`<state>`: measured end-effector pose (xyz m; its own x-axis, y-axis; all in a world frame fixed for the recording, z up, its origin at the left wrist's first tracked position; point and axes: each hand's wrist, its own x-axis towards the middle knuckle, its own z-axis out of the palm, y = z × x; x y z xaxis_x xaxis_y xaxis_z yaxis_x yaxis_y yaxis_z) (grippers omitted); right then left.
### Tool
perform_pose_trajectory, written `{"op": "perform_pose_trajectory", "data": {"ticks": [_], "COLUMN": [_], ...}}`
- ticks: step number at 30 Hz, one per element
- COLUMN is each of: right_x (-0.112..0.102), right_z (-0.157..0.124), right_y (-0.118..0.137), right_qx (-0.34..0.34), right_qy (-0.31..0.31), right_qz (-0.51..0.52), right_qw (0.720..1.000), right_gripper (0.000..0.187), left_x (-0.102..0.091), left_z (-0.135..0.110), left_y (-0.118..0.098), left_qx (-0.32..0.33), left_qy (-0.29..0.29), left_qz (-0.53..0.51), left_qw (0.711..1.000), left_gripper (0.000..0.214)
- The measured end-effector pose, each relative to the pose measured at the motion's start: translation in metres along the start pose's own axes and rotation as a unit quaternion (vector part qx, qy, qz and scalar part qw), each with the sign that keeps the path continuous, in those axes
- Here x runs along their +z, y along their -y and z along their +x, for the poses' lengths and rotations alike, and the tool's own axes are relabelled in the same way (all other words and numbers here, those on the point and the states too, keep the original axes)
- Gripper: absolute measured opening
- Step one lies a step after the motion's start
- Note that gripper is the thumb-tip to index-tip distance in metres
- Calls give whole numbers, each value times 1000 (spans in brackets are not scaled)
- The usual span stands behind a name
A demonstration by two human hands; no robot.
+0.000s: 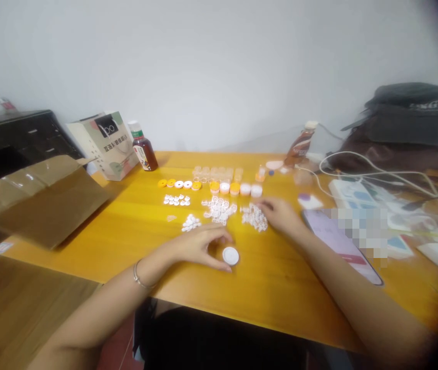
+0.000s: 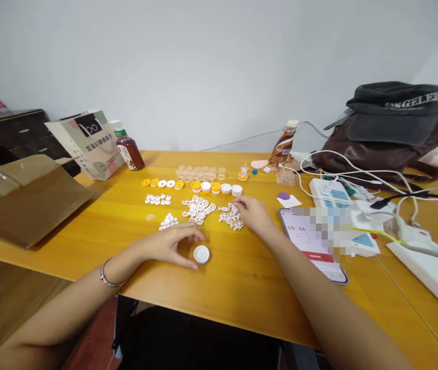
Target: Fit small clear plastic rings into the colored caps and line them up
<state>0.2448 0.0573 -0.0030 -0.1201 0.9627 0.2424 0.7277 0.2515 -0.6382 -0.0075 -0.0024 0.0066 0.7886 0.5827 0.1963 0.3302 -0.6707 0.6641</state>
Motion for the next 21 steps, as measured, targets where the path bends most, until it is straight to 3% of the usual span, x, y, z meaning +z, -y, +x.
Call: {"op": "perform_pose_trajectory", "data": {"ticks": [8, 15, 19, 21], "right_x": [2, 4, 2, -1], "right_z": [3, 6, 1, -6], "right_y": [-9, -13, -2, 10], "right_qx": [-17, -16, -46, -75], "right_qy": [-13, -12, -49, -16], "right_qz": [-29, -69, -51, -21], "right_qw": [999, 997, 996, 997], "right_gripper": [18, 21, 18, 18], "left_x": [3, 3, 3, 3], "left_z": [2, 2, 2, 2], "left_y": [0, 0, 0, 0], "left_qx": [27, 17, 17, 14], "left_qy": [11, 15, 14, 12], "left_qz": [1, 18, 27, 27], "left_qw": [1000, 1000, 999, 999], "left_gripper": [30, 26, 25, 25]}}
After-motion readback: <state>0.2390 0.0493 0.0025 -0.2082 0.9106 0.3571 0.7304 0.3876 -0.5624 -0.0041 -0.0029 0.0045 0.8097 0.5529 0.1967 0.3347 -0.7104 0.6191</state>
